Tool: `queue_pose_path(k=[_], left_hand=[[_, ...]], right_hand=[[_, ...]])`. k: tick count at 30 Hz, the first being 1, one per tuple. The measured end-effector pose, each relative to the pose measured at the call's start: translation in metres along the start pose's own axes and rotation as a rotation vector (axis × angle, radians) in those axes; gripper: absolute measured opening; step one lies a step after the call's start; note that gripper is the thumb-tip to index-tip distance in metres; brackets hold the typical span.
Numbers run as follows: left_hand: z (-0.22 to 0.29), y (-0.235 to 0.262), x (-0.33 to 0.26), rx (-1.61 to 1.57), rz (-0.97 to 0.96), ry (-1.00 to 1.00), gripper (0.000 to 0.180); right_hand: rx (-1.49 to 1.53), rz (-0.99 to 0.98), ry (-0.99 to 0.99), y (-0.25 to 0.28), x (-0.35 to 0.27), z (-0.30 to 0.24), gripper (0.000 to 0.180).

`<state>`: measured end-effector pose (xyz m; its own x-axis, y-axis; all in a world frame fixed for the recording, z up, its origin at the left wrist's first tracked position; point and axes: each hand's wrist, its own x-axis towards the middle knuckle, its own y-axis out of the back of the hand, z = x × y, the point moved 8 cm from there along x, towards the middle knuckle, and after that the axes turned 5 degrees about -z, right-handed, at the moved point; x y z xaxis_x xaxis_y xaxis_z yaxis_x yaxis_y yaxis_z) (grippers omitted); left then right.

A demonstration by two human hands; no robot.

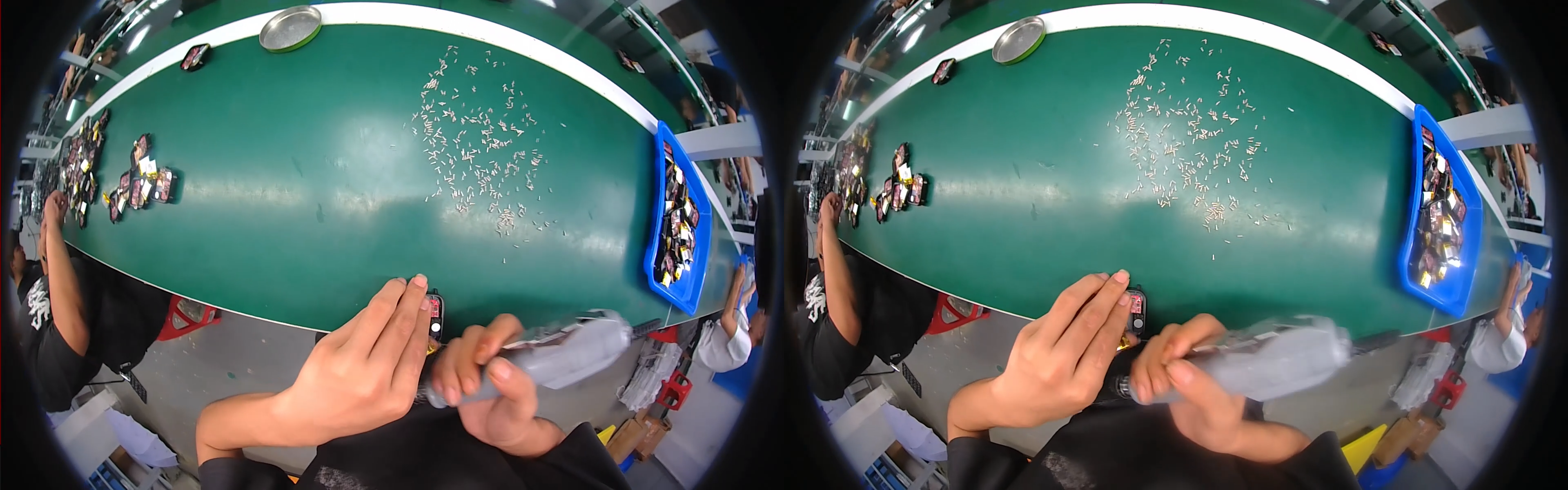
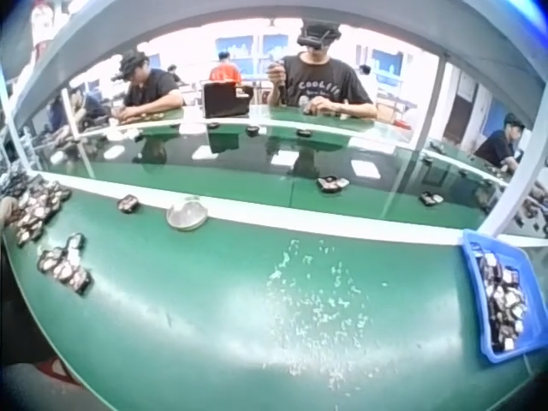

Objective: Assembling small electronic components at a production line using an electric screwdriver.

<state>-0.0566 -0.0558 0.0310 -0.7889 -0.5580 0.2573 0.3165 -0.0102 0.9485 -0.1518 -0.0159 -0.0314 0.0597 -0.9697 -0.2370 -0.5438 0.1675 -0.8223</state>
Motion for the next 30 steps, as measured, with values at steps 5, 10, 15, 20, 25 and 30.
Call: queue_pose_path(k=[5,10,15,20,25,30], left_hand=[[0.004,-0.006,-0.007,0.002,-0.09,-0.055,0.037],[0.009,-0.008,-0.007,0.055,-0.043,-0.058,0.033],[0.004,-0.009,-0.01,-0.047,-0.005,0.037,0.027],[0.003,-0.007,-0.007,-0.075,0.003,0.071,0.026],[0.0,-0.008,-0.009,-0.092,0.013,0.077,0.027],[0.002,-0.011,-0.007,-0.129,0.05,0.069,0.031]], right_hand=[[-0.187,-0.266,0.153,-0.026,0.006,-0.065,0.019],[-0.328,-0.302,0.313,-0.047,0.028,-0.098,0.023],[-0.432,-0.355,0.324,-0.053,0.053,-0.088,0.017],[-0.445,-0.338,0.327,-0.053,0.057,-0.086,0.017],[-0.457,-0.332,0.314,-0.052,0.061,-0.079,0.017],[-0.525,-0.352,0.285,-0.059,0.063,-0.083,0.019]])
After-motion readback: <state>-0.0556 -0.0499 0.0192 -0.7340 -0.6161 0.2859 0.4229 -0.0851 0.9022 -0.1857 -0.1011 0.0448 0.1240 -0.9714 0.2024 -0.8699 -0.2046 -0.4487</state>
